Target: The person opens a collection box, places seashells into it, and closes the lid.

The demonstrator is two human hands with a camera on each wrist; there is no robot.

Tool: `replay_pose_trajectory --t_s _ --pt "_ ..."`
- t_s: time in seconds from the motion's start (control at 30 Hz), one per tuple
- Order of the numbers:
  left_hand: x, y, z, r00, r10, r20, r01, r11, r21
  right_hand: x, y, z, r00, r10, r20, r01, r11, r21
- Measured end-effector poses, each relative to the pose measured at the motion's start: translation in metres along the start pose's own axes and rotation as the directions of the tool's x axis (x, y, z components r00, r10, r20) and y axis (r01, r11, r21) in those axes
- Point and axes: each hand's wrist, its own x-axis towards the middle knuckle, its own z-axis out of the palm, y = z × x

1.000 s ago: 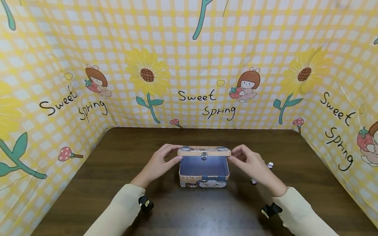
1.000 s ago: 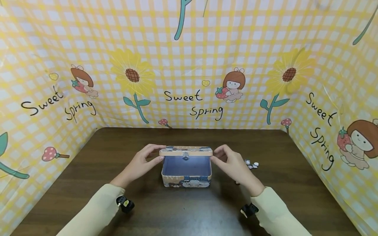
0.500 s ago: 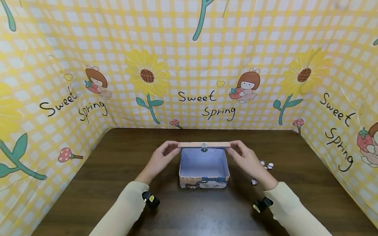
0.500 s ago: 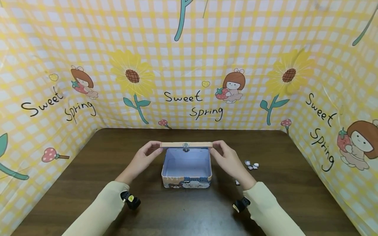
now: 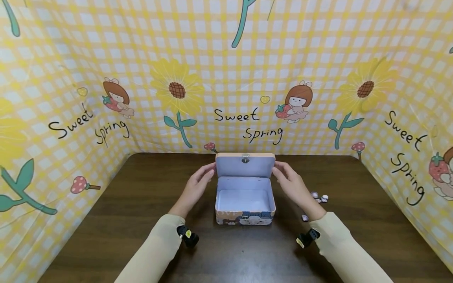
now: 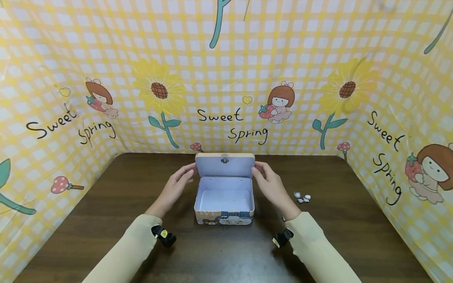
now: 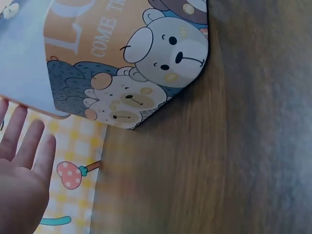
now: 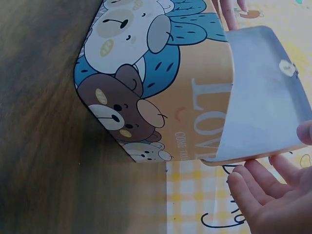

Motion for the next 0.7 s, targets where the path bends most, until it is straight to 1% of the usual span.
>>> replay_pose_trajectory --t_s 0.07,0.17,0.23,0.4,0.5,0.57,0.7 --pt "0.006 -0.011 0.001 1.000 -0.003 -0.002 0.003 1.000 -0.002 0.002 0.002 0.002 1.000 -0.007 0.015 0.006 0.999 0.038" --pt "0.012 -0.019 0.004 1.000 -0.012 -0.002 0.012 1.000 -0.006 0.008 0.006 0.007 0.999 -0.017 0.038 0.013 0.995 0.098" --pt "0.016 -0.023 0.007 1.000 -0.019 0.008 0.019 1.000 -0.021 0.011 0.009 0.010 0.999 -0.015 0.038 0.010 0.992 0.125" --pt "0.028 -0.030 0.013 0.998 -0.030 0.064 0.035 0.995 -0.093 0.018 0.015 0.016 0.998 -0.007 0.066 -0.005 0.985 0.173" --pt "0.032 -0.033 0.015 0.995 -0.036 0.098 0.047 0.992 -0.115 0.022 0.019 0.018 0.995 0.002 0.103 -0.022 0.980 0.198" --pt "0.034 -0.034 0.015 0.992 -0.048 0.116 0.062 0.991 -0.116 0.025 0.022 0.020 0.992 0.025 0.125 -0.052 0.975 0.216" --pt "0.037 -0.039 0.017 0.983 -0.093 0.156 0.112 0.987 -0.116 0.030 0.031 0.020 0.982 0.100 0.161 -0.140 0.955 0.262"
